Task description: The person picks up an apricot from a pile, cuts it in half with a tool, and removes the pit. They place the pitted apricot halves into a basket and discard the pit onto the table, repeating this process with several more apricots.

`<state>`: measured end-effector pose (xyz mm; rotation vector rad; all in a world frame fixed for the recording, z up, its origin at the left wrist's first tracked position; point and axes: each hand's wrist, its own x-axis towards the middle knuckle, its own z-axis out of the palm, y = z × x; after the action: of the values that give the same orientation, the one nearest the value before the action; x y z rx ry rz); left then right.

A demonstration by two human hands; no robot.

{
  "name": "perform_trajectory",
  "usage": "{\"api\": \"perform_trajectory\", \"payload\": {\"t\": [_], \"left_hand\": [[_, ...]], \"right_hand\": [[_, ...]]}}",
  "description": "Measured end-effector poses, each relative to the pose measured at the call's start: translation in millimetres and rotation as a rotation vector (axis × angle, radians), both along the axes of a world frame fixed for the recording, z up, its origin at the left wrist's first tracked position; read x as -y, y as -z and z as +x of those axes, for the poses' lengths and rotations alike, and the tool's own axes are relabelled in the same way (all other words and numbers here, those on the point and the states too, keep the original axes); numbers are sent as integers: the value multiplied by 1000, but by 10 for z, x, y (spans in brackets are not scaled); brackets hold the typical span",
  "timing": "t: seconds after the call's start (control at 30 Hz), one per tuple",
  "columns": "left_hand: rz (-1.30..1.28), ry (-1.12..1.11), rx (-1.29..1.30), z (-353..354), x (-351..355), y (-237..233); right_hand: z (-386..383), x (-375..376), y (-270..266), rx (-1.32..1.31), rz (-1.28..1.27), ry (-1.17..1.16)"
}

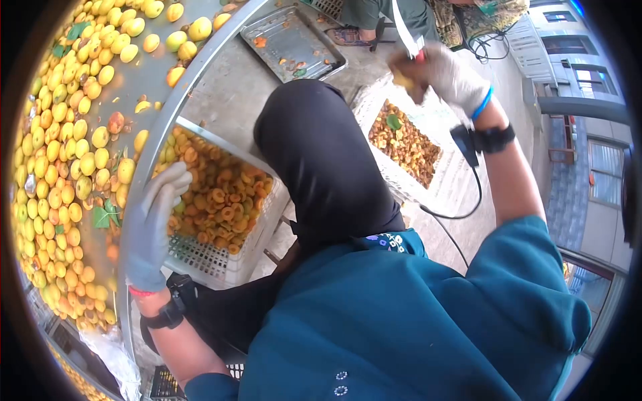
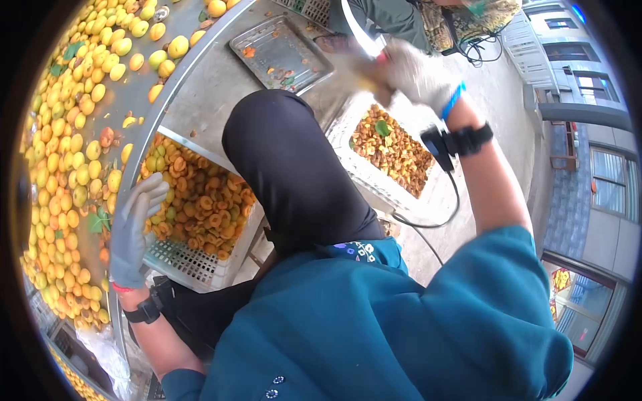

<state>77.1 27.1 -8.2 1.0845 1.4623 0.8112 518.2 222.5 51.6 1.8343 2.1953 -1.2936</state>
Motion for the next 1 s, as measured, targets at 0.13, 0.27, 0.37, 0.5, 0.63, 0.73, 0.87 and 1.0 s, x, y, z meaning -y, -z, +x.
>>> {"api": "perform_trajectory", "payload": {"t": [0.13,0.27,0.37,0.5,0.63,0.73,0.87,1.0], "left_hand": [[13,7,79,7,16,45],[260,175,-46,-98,52,128],[164,106,66,-84,96,151],[197,177,-62,-147,119,155],[227,167,-128,-248,107,135],[329,111,-137,-330,120,107],[406,36,-171,-418,196,151],[-51,-198,134,-580,268,-62]], "right_hand": [[800,560,396,535,174,-40],[271,258,322,-26,188,475],[-829,84,-109,-190,196,190],[-2326,-7,-190,-254,113,-310],[-3546,19,237,-150,484,-934],[-4160,175,417,20,514,-1267],[-4357,445,668,46,590,-1118],[-4324,310,322,54,201,-960]]}}
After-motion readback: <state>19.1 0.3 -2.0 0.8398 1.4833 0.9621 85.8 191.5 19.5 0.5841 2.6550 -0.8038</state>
